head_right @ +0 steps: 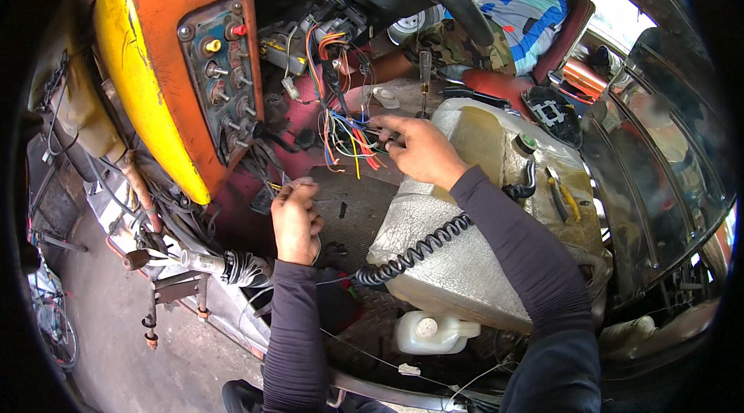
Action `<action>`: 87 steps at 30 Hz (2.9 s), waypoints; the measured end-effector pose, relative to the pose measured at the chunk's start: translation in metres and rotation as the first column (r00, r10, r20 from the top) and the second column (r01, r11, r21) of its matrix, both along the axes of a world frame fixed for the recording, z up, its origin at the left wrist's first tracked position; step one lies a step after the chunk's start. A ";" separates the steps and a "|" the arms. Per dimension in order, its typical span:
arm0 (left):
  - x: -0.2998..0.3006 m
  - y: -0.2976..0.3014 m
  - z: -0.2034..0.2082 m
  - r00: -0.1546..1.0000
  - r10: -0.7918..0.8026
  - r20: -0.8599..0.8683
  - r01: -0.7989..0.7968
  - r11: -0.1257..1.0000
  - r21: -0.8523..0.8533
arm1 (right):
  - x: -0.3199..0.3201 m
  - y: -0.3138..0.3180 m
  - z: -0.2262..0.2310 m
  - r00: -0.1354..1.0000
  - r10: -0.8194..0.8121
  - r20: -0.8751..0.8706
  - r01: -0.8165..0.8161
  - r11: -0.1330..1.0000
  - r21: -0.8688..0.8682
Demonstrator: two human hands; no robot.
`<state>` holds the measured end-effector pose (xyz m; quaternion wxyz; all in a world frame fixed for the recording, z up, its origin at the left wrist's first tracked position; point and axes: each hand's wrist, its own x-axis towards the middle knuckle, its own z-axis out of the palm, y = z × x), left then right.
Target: The person works on a tangle of multicolored wires under the dashboard of a three-wheeled vehicle, using a test light to check continuity and connections. They repeatedly probe individual wires, twist and separate strands, and occasionally turn a dashboard switch while testing.
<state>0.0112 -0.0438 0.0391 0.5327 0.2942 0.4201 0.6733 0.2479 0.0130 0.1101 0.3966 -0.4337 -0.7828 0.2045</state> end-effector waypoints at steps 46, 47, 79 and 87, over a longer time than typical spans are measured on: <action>0.053 0.044 -0.006 0.948 -0.245 0.204 0.239 0.970 0.053 | -0.009 -0.013 0.009 0.940 -0.116 0.321 0.123 0.992 -0.003; 0.052 0.045 -0.007 0.949 -0.244 0.202 0.240 0.970 0.048 | -0.009 -0.012 0.009 0.944 -0.104 0.314 0.106 0.994 0.008; 0.040 0.020 0.008 0.898 -0.418 0.135 0.389 0.900 0.198 | -0.034 -0.045 0.012 0.976 0.021 0.217 -0.048 0.991 0.122; 0.037 0.021 0.009 0.888 -0.429 0.164 0.383 0.888 0.254 | -0.034 -0.050 0.021 0.995 -0.063 -0.074 0.021 0.884 -0.466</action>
